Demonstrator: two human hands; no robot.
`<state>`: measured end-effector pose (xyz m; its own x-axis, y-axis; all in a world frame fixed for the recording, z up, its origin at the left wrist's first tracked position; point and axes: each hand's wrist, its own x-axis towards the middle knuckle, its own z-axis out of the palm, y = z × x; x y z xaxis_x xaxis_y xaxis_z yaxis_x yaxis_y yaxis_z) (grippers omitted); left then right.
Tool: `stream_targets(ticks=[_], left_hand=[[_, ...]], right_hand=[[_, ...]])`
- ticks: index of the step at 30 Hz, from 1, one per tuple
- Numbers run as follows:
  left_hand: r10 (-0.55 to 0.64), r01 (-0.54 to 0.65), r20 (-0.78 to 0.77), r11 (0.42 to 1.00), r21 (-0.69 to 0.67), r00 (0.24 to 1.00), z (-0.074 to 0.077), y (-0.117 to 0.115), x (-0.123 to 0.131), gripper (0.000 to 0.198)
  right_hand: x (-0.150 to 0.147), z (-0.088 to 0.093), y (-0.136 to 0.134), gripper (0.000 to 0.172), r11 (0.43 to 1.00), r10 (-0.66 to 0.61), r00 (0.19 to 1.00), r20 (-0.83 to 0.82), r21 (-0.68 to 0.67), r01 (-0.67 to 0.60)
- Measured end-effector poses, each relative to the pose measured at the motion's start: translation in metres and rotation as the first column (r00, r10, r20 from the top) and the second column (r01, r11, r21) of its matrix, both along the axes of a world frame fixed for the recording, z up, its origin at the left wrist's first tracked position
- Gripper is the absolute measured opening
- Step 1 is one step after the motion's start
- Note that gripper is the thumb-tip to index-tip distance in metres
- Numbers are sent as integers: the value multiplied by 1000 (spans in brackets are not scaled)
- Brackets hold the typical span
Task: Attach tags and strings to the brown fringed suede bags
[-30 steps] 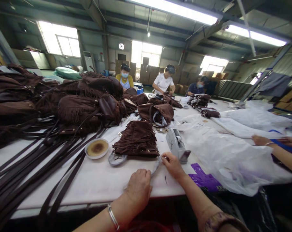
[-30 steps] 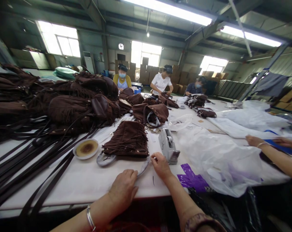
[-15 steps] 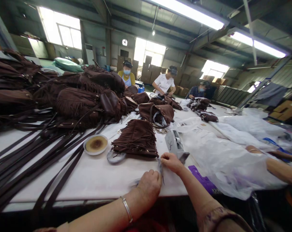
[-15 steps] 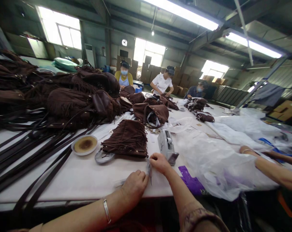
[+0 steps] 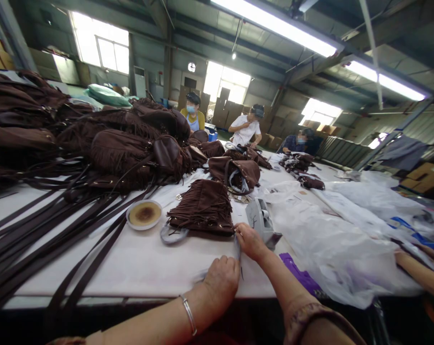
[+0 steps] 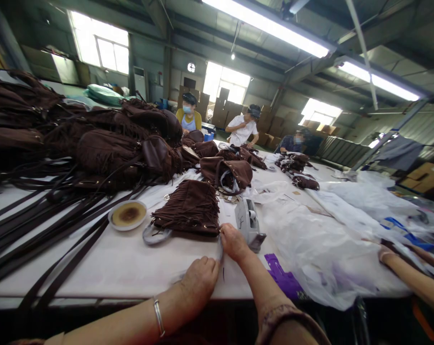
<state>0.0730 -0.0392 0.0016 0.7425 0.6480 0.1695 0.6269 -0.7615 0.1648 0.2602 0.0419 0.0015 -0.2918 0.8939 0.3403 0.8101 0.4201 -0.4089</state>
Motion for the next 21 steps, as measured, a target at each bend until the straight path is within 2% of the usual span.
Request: stream_targets(ticks=[4, 9, 12, 15, 21], left_hand=[[94, -94, 26, 995, 20, 995, -5, -1, -2, 25], [223, -224, 23, 971, 83, 975, -11, 2, -14, 44], [291, -291, -9, 956, 29, 957, -6, 3, -31, 34], [301, -306, -85, 951, -48, 950, 2, 3, -52, 20], [287, -305, -135, 943, -136, 948, 8, 3, -71, 18]], right_hand=[[4, -13, 7, 11, 996, -85, 995, -59, -25, 84], [6, -23, 12, 15, 977, -210, 966, -147, -52, 205], [6, -30, 12, 15, 966, -257, 944, -206, -90, 243], [6, -36, 12, 15, 959, -276, 920, -277, -138, 246], [9, -36, 8, 24, 952, -249, 899, -360, -264, 157]])
